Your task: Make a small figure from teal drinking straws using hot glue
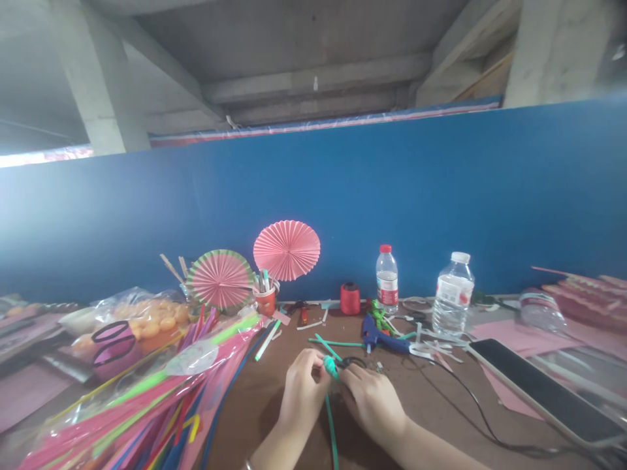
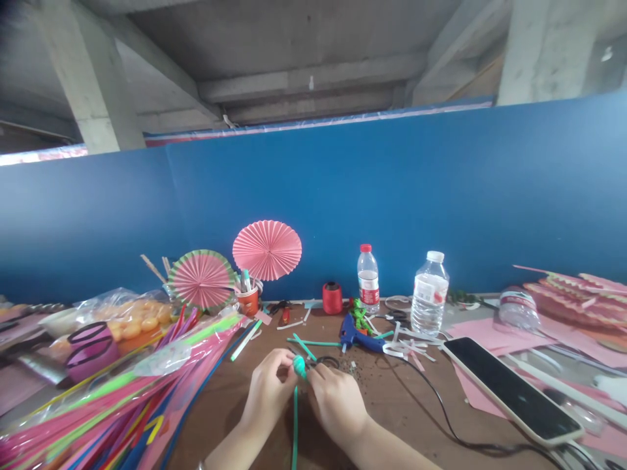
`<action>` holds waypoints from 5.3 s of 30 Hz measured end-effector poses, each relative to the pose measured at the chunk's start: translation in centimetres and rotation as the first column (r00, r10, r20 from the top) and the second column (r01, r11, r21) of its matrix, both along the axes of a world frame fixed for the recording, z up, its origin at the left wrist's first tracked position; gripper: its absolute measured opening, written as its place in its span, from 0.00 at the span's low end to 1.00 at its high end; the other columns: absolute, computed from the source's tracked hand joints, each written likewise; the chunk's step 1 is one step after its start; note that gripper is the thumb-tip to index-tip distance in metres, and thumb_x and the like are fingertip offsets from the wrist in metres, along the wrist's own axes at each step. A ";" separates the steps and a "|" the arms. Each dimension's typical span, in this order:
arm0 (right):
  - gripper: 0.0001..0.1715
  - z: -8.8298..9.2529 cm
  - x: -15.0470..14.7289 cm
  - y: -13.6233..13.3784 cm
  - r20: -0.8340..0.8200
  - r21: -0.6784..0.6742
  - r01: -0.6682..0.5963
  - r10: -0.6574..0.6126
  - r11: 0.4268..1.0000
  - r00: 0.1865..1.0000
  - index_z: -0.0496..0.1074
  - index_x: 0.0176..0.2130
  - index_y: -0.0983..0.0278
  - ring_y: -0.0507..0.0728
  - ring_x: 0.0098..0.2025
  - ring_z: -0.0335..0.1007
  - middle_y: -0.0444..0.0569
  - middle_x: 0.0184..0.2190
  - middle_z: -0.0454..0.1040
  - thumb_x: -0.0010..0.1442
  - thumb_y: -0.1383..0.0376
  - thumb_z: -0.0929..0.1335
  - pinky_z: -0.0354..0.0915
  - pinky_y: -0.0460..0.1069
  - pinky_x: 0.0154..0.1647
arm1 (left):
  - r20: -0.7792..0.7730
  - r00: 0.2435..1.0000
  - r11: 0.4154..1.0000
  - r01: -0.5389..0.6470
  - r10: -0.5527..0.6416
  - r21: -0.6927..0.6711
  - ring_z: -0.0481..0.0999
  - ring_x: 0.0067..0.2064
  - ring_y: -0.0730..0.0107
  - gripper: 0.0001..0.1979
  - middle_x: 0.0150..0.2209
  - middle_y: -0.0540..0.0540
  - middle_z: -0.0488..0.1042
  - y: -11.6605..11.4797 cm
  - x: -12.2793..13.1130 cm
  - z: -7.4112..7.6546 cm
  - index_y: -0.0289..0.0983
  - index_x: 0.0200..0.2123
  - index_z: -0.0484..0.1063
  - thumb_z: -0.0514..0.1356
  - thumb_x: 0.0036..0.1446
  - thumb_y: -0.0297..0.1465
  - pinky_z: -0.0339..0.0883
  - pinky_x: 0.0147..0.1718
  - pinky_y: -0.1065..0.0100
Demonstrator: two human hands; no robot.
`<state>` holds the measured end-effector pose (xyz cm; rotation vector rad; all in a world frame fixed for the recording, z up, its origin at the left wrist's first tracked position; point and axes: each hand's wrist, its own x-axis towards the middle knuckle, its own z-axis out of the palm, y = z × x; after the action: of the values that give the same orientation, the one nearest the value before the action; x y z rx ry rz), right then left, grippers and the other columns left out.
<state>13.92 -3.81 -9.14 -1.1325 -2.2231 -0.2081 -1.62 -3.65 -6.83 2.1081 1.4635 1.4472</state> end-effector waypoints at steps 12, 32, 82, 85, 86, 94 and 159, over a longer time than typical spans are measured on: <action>0.07 -0.2 0.0 0.1 -0.026 -0.066 0.019 -0.021 0.998 0.999 0.68 0.32 0.62 0.53 0.27 0.69 0.45 0.26 0.71 0.57 0.70 0.61 0.53 0.44 0.26 | 0.006 1.000 1.000 0.022 -0.023 0.016 0.72 0.32 0.68 0.06 0.30 0.49 0.72 0.1 -0.1 -0.2 0.38 0.23 0.64 0.55 0.47 0.22 0.66 0.32 0.68; 0.07 0.1 -0.4 -0.4 -0.184 -0.186 -0.014 -0.021 0.982 0.983 0.67 0.30 0.63 0.53 0.29 0.70 0.45 0.26 0.71 0.56 0.70 0.61 0.58 0.43 0.29 | 0.041 0.999 0.996 0.021 -0.024 0.081 0.75 0.35 0.67 0.09 0.33 0.46 0.75 0.2 -0.1 0.0 0.38 0.28 0.70 0.53 0.46 0.20 0.69 0.34 0.68; 0.07 1.3 0.2 0.1 -0.635 -0.230 -0.185 -0.004 0.955 0.772 0.73 0.30 0.63 0.54 0.28 0.72 0.46 0.27 0.76 0.54 0.66 0.64 0.66 0.45 0.30 | 0.185 0.974 0.990 0.139 -0.131 -0.031 0.75 0.35 0.63 0.04 0.33 0.43 0.76 -1.2 0.9 0.7 0.37 0.27 0.71 0.57 0.50 0.29 0.70 0.35 0.64; 0.07 1.3 0.1 0.1 -0.639 -0.226 -0.181 -0.005 0.957 0.769 0.73 0.30 0.63 0.54 0.29 0.72 0.47 0.28 0.76 0.54 0.65 0.64 0.66 0.45 0.31 | 0.200 0.971 0.989 0.143 -0.133 -0.037 0.75 0.34 0.64 0.04 0.32 0.43 0.76 -1.2 1.0 0.7 0.37 0.27 0.71 0.57 0.50 0.28 0.70 0.35 0.65; 0.07 1.3 0.1 0.0 -0.640 -0.225 -0.182 -0.005 0.957 0.769 0.73 0.30 0.63 0.54 0.29 0.72 0.47 0.28 0.76 0.54 0.66 0.64 0.66 0.45 0.31 | 0.204 0.970 0.989 0.144 -0.133 -0.040 0.75 0.34 0.64 0.03 0.32 0.44 0.76 -1.2 1.0 0.7 0.37 0.27 0.71 0.57 0.50 0.28 0.70 0.35 0.65; 0.06 1.6 0.0 -0.1 -0.651 -0.233 -0.194 -0.004 0.953 0.759 0.72 0.30 0.63 0.54 0.28 0.72 0.46 0.27 0.76 0.54 0.66 0.65 0.65 0.44 0.30 | 0.237 0.962 0.986 0.154 -0.136 -0.058 0.75 0.35 0.64 0.03 0.32 0.45 0.76 -1.2 1.0 0.5 0.36 0.28 0.71 0.57 0.49 0.27 0.69 0.35 0.67; 0.13 2.6 0.0 -0.1 -0.595 -0.510 -0.174 -0.200 0.843 0.778 0.65 0.22 0.64 0.51 0.19 0.64 0.39 0.14 0.64 0.54 0.61 0.64 0.55 0.43 0.20 | 0.950 0.312 0.943 0.312 0.013 -0.115 0.73 0.33 0.71 0.07 0.28 0.50 0.72 0.7 -0.6 0.8 0.35 0.25 0.69 0.65 0.44 0.31 0.67 0.33 0.71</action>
<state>13.90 -3.92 -6.53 -1.2584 -1.6718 0.7596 -2.23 -2.97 -5.99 0.7654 0.8179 1.7433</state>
